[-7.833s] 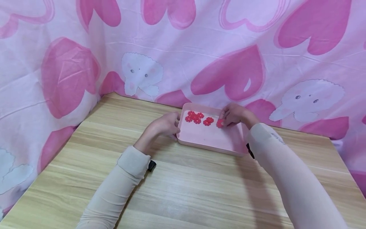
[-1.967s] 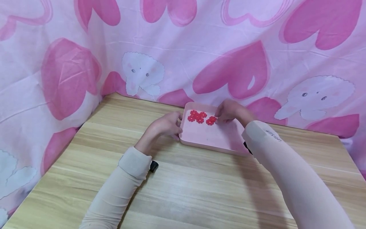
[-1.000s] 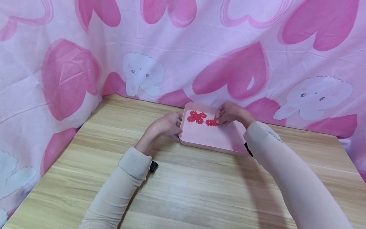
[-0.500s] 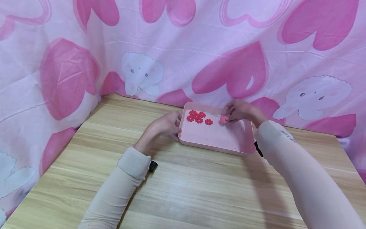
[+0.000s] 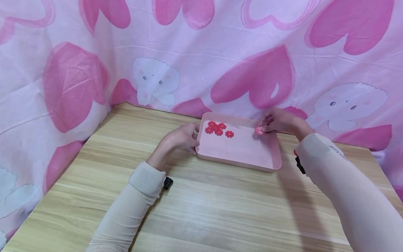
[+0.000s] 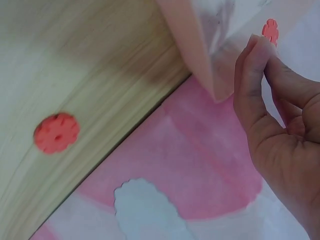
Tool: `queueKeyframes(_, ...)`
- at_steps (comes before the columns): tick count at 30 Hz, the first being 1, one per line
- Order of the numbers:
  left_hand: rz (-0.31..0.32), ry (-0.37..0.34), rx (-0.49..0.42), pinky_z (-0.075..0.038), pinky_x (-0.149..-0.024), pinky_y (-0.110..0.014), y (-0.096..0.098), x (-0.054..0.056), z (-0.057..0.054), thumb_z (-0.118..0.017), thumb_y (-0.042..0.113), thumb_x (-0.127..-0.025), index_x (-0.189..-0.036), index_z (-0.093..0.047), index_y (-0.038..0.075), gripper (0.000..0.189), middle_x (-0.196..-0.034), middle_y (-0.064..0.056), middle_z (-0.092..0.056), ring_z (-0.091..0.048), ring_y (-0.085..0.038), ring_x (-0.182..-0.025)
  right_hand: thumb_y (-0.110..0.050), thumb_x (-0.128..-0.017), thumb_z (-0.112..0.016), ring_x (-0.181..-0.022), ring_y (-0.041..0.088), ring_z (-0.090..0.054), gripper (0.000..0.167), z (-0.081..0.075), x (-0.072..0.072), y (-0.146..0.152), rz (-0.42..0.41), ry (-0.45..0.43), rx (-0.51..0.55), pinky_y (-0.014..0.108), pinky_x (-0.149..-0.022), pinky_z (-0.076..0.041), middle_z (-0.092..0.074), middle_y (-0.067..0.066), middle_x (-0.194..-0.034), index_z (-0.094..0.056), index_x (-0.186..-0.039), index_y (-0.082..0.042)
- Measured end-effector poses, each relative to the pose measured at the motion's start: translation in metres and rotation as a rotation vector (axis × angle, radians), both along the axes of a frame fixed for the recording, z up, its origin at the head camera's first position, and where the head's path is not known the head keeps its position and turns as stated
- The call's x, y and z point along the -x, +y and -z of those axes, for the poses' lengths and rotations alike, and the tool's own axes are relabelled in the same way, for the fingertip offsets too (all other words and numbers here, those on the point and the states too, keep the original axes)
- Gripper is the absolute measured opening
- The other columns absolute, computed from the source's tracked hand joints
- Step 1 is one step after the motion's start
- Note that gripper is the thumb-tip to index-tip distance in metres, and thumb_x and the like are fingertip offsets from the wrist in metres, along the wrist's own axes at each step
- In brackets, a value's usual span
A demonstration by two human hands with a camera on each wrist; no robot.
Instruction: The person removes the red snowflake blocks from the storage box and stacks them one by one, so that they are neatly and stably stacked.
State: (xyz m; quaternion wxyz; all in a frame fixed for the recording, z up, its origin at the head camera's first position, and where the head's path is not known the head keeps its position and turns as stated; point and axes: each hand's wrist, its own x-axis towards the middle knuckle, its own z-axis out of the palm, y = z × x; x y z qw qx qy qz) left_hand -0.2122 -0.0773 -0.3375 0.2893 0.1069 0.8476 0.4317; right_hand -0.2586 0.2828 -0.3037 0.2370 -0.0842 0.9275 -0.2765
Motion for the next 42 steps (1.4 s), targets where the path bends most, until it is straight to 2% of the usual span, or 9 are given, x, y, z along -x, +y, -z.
queueKeyframes(4, 0.003, -0.001, 0.008, -0.071, -0.078, -0.034, -0.001, 0.0, 0.001, -0.061, -0.006, -0.102, -0.149, -0.046, -0.005, 0.049, -0.118, -0.024, -0.067, -0.076, -0.026, -0.084, -0.004, -0.098, -0.076, -0.082, 0.014, -0.068, 0.022, -0.004, -0.003, 0.012, 0.046, -0.055, 0.021, 0.025, -0.075, -0.067, -0.073, 0.009, -0.098, -0.07, -0.116, 0.008)
queueKeyframes(9, 0.008, 0.004, 0.003, -0.071, -0.079, -0.034, -0.002, 0.001, 0.002, -0.061, -0.006, -0.102, -0.148, -0.046, -0.006, 0.048, -0.12, -0.025, -0.066, -0.077, -0.027, -0.085, -0.001, -0.099, -0.073, -0.079, 0.014, -0.073, 0.025, -0.007, -0.006, 0.028, 0.111, -0.09, 0.038, 0.034, -0.078, -0.071, -0.072, 0.009, -0.096, -0.065, -0.119, 0.01)
queueKeyframes(14, 0.01, 0.001, -0.011, -0.071, -0.079, -0.034, -0.003, 0.001, 0.004, -0.061, -0.006, -0.102, -0.148, -0.046, -0.007, 0.048, -0.122, -0.026, -0.066, -0.077, -0.028, -0.087, 0.0, -0.101, -0.07, -0.082, 0.018, -0.072, 0.025, -0.008, -0.009, 0.047, 0.121, -0.114, 0.033, 0.033, -0.078, -0.071, -0.07, 0.011, -0.1, -0.062, -0.122, 0.012)
queueKeyframes(18, 0.011, 0.0, -0.015, -0.071, -0.079, -0.035, -0.003, 0.0, 0.004, -0.061, -0.006, -0.101, -0.148, -0.045, -0.007, 0.049, -0.122, -0.026, -0.066, -0.077, -0.028, -0.087, -0.001, -0.101, -0.069, -0.08, 0.015, -0.071, 0.024, -0.007, -0.014, 0.063, 0.112, -0.124, 0.019, 0.029, -0.076, -0.07, -0.073, 0.007, -0.097, -0.062, -0.12, 0.013)
queueKeyframes(23, 0.01, -0.003, -0.028, -0.071, -0.081, -0.036, -0.004, 0.0, 0.002, -0.061, -0.009, -0.1, -0.149, -0.045, -0.007, 0.052, -0.121, -0.026, -0.065, -0.076, -0.028, -0.086, 0.001, -0.1, -0.069, -0.079, 0.014, -0.067, 0.022, -0.006, -0.02, 0.083, 0.11, -0.102, -0.022, 0.027, -0.073, -0.068, -0.069, 0.006, -0.097, -0.063, -0.116, 0.014)
queueKeyframes(29, 0.007, -0.012, -0.042, -0.071, -0.082, -0.039, -0.004, 0.0, 0.001, -0.06, -0.011, -0.099, -0.149, -0.044, -0.008, 0.053, -0.12, -0.026, -0.065, -0.076, -0.028, -0.085, 0.002, -0.101, -0.069, -0.081, 0.016, -0.067, 0.02, 0.0, -0.027, 0.104, 0.168, -0.161, -0.022, 0.032, -0.075, -0.07, -0.068, 0.008, -0.096, -0.064, -0.116, 0.014)
queueKeyframes(35, 0.014, 0.002, -0.04, -0.071, -0.081, -0.038, -0.003, 0.0, 0.002, -0.06, -0.011, -0.099, -0.149, -0.044, -0.009, 0.052, -0.119, -0.027, -0.065, -0.076, -0.029, -0.085, 0.003, -0.102, -0.067, -0.081, 0.009, -0.068, 0.013, 0.011, -0.034, 0.119, 0.208, -0.267, 0.039, 0.027, -0.077, -0.069, -0.072, 0.0, -0.092, -0.07, -0.113, 0.009)
queueKeyframes(38, 0.015, 0.004, -0.036, -0.071, -0.081, -0.039, -0.003, -0.001, 0.001, -0.061, -0.01, -0.099, -0.149, -0.044, -0.009, 0.052, -0.119, -0.026, -0.065, -0.076, -0.028, -0.084, 0.003, -0.102, -0.067, -0.083, 0.01, -0.07, 0.015, 0.016, -0.037, 0.124, 0.22, -0.321, 0.065, 0.028, -0.079, -0.07, -0.072, 0.002, -0.094, -0.068, -0.116, 0.008)
queueKeyframes(42, 0.008, -0.002, -0.036, -0.071, -0.083, -0.04, -0.004, -0.002, 0.0, -0.061, -0.009, -0.1, -0.148, -0.044, -0.009, 0.051, -0.121, -0.026, -0.065, -0.076, -0.026, -0.083, 0.005, -0.102, -0.066, -0.084, 0.011, -0.072, 0.02, 0.021, -0.04, 0.128, 0.225, -0.345, 0.092, 0.03, -0.079, -0.07, -0.07, 0.004, -0.097, -0.063, -0.121, 0.011)
